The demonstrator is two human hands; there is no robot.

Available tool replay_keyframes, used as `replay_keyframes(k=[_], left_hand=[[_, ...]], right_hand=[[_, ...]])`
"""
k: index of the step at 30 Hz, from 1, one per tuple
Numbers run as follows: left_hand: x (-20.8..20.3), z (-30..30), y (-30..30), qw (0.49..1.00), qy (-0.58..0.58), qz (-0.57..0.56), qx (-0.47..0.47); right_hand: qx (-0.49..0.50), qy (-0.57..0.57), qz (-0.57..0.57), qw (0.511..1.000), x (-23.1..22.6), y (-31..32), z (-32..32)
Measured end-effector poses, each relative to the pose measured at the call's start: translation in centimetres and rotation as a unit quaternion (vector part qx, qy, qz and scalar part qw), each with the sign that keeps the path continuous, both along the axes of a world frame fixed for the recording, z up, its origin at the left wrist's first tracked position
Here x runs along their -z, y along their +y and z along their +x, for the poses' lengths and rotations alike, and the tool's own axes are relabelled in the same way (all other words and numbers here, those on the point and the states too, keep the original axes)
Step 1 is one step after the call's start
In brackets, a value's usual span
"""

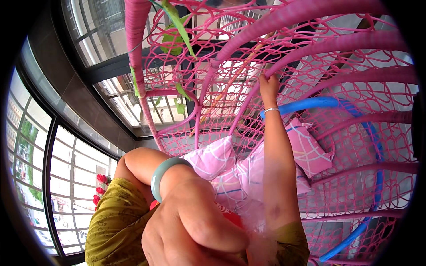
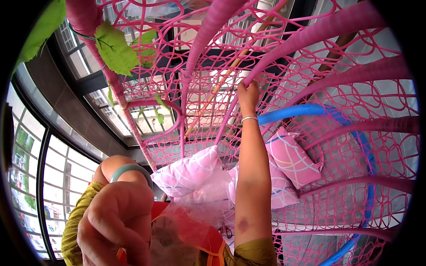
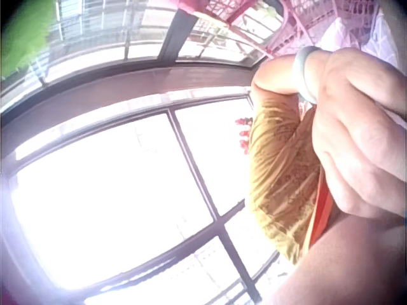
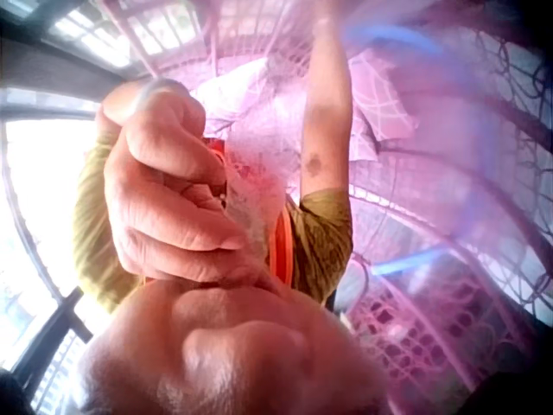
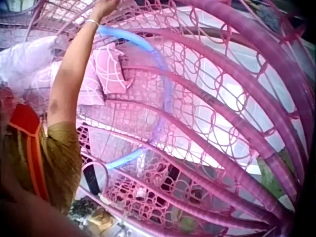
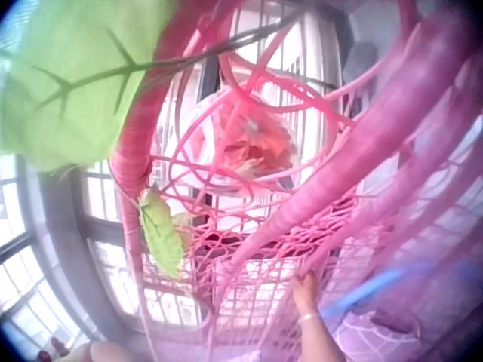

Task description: The person uses yellow tape and wire to secure the frame joints of a pink woven hanging chair.

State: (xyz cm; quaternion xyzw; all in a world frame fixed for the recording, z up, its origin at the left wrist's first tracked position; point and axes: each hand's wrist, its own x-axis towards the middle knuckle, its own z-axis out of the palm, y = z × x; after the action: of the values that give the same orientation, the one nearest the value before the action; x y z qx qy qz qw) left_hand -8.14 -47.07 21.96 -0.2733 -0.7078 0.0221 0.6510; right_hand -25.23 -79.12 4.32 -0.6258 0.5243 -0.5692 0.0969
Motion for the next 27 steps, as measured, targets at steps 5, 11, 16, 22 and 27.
replay_keyframes(k=[5,11,16,22,27], left_hand=[[-0.9,1.3,-0.9,0.946,-0.208,0.243,0.046],[-0.7,4.6,0.3,0.876,-0.258,0.402,0.067],[0.8,-0.6,0.8,0.921,-0.167,0.32,0.145],[2.7,-0.1,0.7,0.869,-0.196,0.344,0.296],[0.7,1.3,1.3,0.853,-0.245,0.379,0.263]], right_hand=[[0.013,-0.002,-0.006,1.0,0.0,0.1,-0.3],[0.049,-0.012,0.01,0.999,-0.1,0.8,-1.2],[0.019,-0.011,-0.004,1.0,-0.1,0.4,-0.1],[0.022,-0.018,0.018,0.999,-0.4,0.7,-0.1],[-0.009,-0.054,0.054,0.997,-0.5,0.5,0.2]])
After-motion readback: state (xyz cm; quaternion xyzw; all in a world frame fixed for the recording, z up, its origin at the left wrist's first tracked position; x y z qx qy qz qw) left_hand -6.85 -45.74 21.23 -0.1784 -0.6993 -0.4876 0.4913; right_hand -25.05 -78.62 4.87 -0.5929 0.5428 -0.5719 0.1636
